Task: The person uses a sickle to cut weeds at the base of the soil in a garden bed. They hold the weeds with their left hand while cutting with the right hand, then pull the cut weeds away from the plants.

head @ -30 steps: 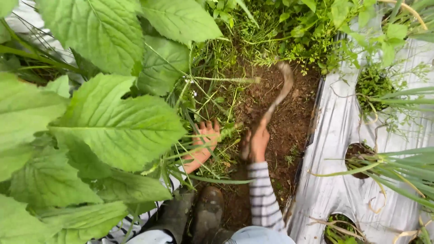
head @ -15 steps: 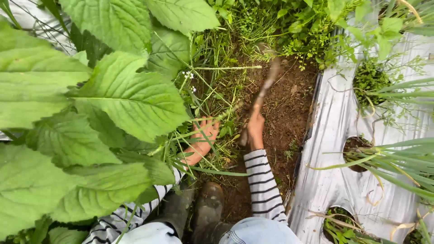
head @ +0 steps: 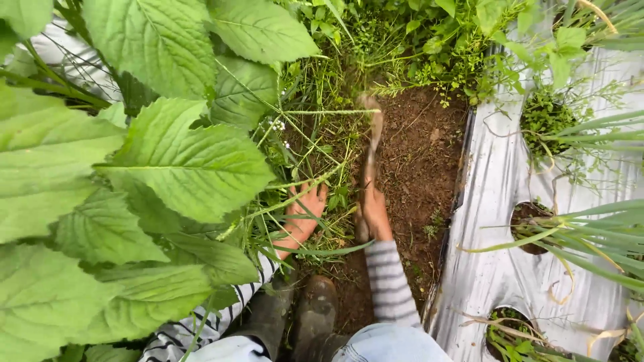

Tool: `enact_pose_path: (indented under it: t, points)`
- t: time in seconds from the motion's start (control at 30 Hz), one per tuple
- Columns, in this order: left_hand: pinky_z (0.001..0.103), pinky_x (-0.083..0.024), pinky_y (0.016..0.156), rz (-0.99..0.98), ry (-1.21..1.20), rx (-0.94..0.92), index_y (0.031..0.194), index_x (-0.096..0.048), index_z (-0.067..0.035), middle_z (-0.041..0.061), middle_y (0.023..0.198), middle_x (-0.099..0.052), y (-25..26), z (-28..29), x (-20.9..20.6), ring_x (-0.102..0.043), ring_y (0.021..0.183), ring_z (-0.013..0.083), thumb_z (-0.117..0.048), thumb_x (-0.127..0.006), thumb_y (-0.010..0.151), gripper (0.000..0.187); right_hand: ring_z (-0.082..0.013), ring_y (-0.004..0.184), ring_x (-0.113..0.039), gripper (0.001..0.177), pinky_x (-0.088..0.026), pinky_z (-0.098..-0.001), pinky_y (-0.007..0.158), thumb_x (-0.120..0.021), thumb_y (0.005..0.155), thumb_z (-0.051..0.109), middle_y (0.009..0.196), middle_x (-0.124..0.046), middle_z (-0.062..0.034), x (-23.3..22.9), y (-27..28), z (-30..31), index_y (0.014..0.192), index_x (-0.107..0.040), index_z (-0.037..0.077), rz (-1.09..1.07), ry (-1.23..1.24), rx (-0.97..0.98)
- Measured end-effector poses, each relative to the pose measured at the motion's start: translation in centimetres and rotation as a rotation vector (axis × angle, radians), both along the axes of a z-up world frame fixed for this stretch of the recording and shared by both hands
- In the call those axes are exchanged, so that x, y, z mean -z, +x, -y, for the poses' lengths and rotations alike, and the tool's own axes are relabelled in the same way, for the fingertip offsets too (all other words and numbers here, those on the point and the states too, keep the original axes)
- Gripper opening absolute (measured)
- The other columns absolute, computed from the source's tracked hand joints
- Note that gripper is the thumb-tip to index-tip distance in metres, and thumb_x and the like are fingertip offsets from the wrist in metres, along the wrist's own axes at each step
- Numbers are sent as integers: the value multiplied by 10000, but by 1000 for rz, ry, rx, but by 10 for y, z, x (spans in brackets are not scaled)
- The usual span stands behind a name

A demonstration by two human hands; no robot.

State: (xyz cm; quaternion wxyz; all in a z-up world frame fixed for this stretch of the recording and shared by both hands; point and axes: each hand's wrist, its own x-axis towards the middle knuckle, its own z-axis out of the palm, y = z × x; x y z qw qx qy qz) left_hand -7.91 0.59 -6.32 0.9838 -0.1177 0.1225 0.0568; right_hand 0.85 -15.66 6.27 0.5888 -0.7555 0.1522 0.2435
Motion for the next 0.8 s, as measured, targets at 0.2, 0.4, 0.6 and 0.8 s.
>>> enact_pose_path:
  t: [0.2, 0.4, 0.6, 0.8]
  points:
    - [440, -271, 1171, 30, -20, 13, 1261, -451, -172, 50, 1419, -515, -2, 1, -23, -427, 1355, 222, -345, -339, 1103, 260, -113, 354, -485, 548, -463, -252, 336, -330, 1111, 500, 504, -503, 1, -40, 2, -14, 791, -534, 104, -61, 92, 62]
    - [537, -386, 847, 106, -2837, -408, 1272, -500, -175, 113, 1121, -586, -3, 2, -47, -496, 1070, 306, -205, -561, 979, 300, -87, 434, -466, 579, -459, -216, 383, -302, 1096, 548, 614, -497, 3, -53, 14, -14, 905, -529, 51, -94, 94, -30]
    - [521, -394, 811, 90, -2902, -366, 1271, -549, -120, 165, 1116, -594, -3, -3, 17, -502, 1088, 339, -127, -636, 900, 381, -162, 378, -526, 622, -520, -339, 345, -370, 1055, 605, 551, -517, -79, -51, 5, -8, 874, -535, 33, -74, 32, 96]
    - [527, -387, 847, 71, -2841, -380, 1235, -570, -133, 146, 1148, -603, 3, -4, -1, -500, 1115, 323, -151, -618, 943, 297, -155, 489, -457, 774, -474, -297, 454, -254, 1036, 620, 655, -476, -54, -122, 9, -45, 1061, -601, -71, -22, -76, -221]
